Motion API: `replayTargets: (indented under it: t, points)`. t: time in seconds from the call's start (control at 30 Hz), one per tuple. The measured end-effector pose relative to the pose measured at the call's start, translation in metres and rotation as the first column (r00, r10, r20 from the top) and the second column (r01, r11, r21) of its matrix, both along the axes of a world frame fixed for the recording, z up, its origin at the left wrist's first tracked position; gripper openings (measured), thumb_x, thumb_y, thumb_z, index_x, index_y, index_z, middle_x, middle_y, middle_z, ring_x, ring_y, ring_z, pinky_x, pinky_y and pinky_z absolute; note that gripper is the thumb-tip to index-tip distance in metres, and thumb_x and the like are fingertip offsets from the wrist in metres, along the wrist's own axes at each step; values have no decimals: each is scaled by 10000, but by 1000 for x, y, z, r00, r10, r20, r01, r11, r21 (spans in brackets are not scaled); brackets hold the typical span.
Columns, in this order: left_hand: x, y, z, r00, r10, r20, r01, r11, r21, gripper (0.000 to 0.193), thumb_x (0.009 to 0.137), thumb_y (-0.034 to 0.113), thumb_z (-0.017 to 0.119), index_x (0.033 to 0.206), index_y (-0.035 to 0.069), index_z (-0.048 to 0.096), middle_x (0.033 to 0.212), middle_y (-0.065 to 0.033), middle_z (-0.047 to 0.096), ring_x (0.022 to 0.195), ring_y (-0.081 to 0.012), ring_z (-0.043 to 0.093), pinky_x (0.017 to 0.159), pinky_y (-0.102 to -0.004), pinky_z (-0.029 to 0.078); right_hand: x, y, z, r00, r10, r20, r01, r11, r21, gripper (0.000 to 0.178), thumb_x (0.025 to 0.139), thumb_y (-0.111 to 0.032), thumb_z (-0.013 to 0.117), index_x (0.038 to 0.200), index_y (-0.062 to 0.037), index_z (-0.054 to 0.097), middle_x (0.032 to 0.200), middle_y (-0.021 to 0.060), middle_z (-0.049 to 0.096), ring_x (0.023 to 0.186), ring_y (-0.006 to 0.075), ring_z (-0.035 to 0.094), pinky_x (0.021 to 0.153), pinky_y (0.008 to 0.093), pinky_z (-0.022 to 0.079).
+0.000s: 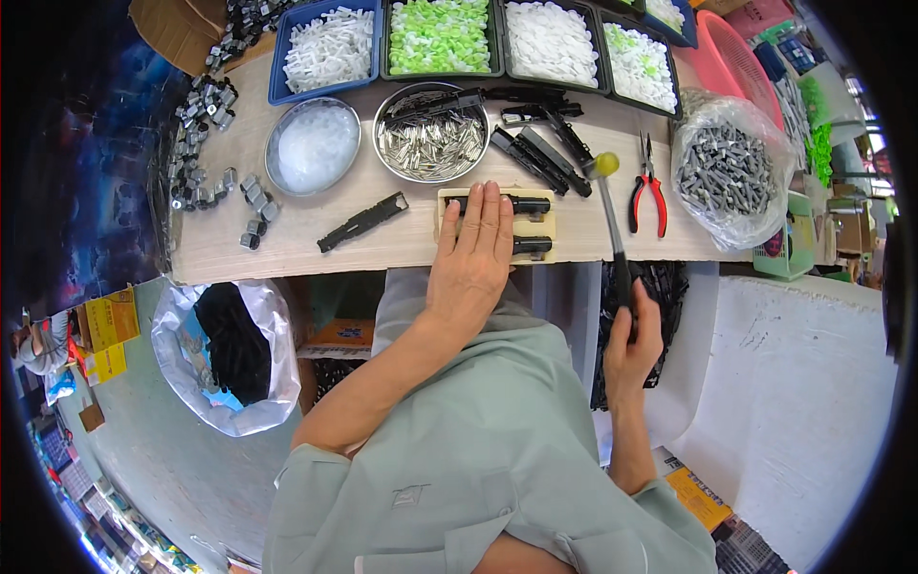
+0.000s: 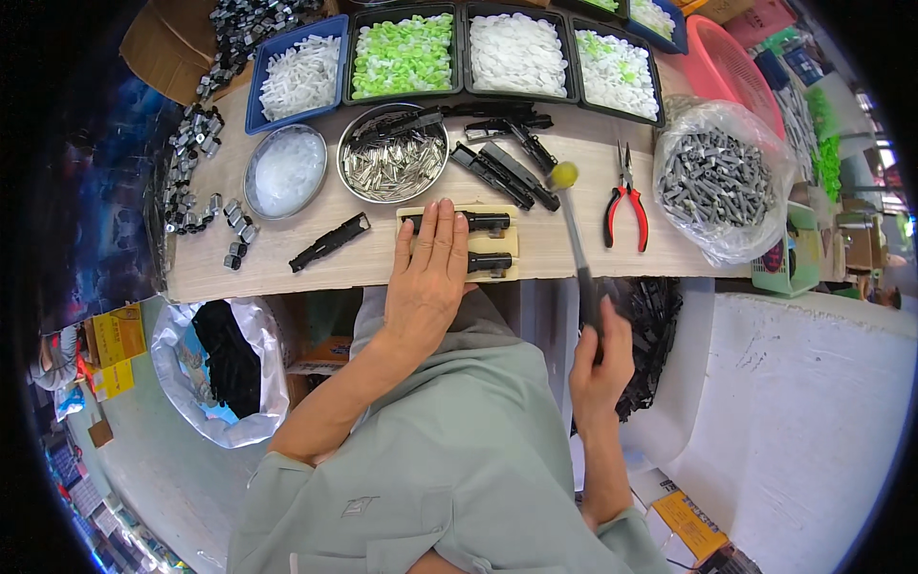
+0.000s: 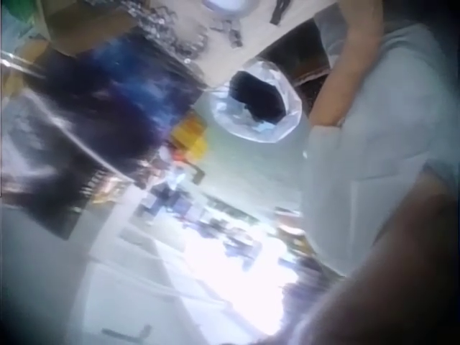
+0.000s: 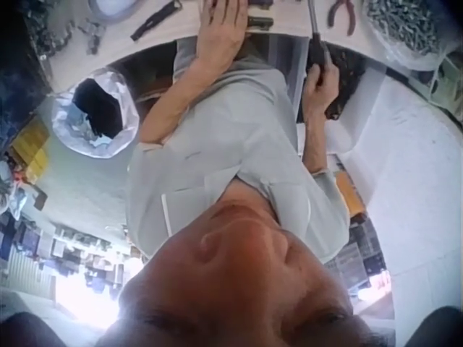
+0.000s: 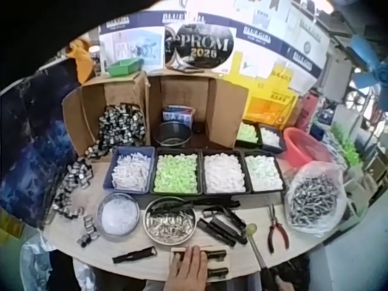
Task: Assembling small plastic and metal components at a workbench in a factory setting.
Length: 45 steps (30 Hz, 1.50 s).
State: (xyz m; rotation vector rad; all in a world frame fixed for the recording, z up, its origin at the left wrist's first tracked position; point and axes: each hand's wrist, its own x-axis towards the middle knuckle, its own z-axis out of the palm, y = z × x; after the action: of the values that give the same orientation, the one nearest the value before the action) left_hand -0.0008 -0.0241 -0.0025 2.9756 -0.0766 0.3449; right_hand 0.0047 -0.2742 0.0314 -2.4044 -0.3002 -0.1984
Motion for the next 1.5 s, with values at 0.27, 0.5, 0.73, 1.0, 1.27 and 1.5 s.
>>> replayTargets:
  t: [0.27,0.5,0.73,1.0,1.27,1.5]
  points:
    - [1,0,1,1000,-18,1,18,997,-75,730,847,199,626,1479,-75,386,1555,-253,368,1477,-368,323,1224,-503,216,-16,1,-12,944,286,167,-273,957,-96,482,896,19,668,1366,37,563,821,135,618,641,261,611,573,327,490]
    - [1,-2,3,1000,-17,11,17,998,-58,688,837,181,621,1441,-90,433,1543,-256,386,1466,-377,341,1221,-497,229,-19,11,-19,950,309,49,-308,951,-11,549,874,86,647,1407,11,541,731,132,500,582,266,510,551,330,447]
    - [1,-1,0,1000,-5,15,7,995,-95,659,854,174,587,1438,-91,435,1522,-266,413,1455,-381,362,1219,-503,231,-26,6,-1,943,301,145,-303,953,-10,525,861,103,628,1377,54,545,785,156,562,631,282,570,584,324,472]
    - [1,-4,-5,1000,15,10,-15,1000,-21,625,884,149,551,1449,-87,425,1549,-264,377,1465,-385,346,1217,-507,226,-56,-14,-8,946,325,2,-324,944,-66,516,850,84,645,1357,72,551,813,164,590,663,302,607,614,351,496]
    - [-8,-9,-17,995,66,71,-61,996,-68,697,879,192,608,1478,-81,378,1567,-285,329,1467,-439,313,1179,-590,249,-63,-18,-15,933,228,-280,-250,967,-45,431,925,57,583,1354,78,544,1080,219,675,903,334,682,823,335,519]
    - [-47,5,-28,992,79,95,-51,962,-267,878,811,186,749,1487,-136,291,1562,-378,236,1461,-518,258,1162,-642,209,-51,8,-23,890,328,-317,-336,941,29,530,899,97,581,1418,23,501,992,204,628,858,310,638,809,308,496]
